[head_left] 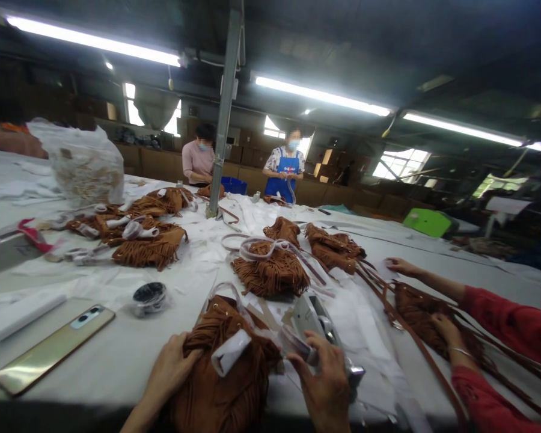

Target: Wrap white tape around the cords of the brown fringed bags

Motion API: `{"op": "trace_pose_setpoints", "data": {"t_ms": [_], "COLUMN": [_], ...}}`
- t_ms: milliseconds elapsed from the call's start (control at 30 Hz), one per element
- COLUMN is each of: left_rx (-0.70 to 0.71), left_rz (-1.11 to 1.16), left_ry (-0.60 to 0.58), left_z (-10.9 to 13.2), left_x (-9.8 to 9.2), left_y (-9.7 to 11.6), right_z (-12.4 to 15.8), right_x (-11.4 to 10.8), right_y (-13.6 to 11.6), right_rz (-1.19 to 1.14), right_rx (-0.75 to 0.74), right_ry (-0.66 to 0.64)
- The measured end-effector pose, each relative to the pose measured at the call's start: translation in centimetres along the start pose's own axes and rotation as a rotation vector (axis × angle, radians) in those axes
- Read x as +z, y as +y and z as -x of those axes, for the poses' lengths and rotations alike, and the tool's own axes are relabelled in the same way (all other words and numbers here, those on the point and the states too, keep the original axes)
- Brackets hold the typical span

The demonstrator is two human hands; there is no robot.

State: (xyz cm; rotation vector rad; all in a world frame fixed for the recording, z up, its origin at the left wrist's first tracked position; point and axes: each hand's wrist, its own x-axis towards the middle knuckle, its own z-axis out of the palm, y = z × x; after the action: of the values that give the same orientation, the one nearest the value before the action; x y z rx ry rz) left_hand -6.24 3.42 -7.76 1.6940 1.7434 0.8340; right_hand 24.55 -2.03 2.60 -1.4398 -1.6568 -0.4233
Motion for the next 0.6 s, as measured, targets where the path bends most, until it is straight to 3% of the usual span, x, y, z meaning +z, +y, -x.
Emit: {"op": "trace_pose_setpoints", "data": {"t_ms": [67, 167, 333, 400, 467, 533, 600], "left_rx": [-0.027, -0.120, -0.260, -0.277, -0.263, -0.198, -0.108], "left_rz": [0.026, 0.096, 0.133, 0.105, 0.073, 0.034, -0.013], "left_ry": [0.024, 0.149, 0.382, 0.370, 0.274, 0.159, 0.121], "left_z": [0.4, 2.0, 4.7, 5.0, 5.0, 4.6, 3.8], "left_x": [-0.1, 0.3, 1.5, 1.7, 1.3, 0.2, -1.6], "left_y": [0.5, 0.7, 0.0, -0.1, -0.1, 0.1, 0.8], "right_z": [-0.7, -1.0, -2.4, -3.6, -4.7, -5.3, -4.9], "right_x": [-0.2, 0.1, 2.8, 4.5, 6.2, 7.6, 8.6], "right_y": [0.5, 0.6, 0.2, 0.0, -0.4, -1.3, -2.8], "right_rz": [-0.001, -0.015, -0.089, -0.094, -0.050, -0.008, -0.038], "right_rx": [0.148, 0.273, 0.217, 0.166, 0.115, 0.060, 0.000], "right_ry": [-0.008, -0.064, -0.128, -0.150, -0.178, -0.202, -0.236]}}
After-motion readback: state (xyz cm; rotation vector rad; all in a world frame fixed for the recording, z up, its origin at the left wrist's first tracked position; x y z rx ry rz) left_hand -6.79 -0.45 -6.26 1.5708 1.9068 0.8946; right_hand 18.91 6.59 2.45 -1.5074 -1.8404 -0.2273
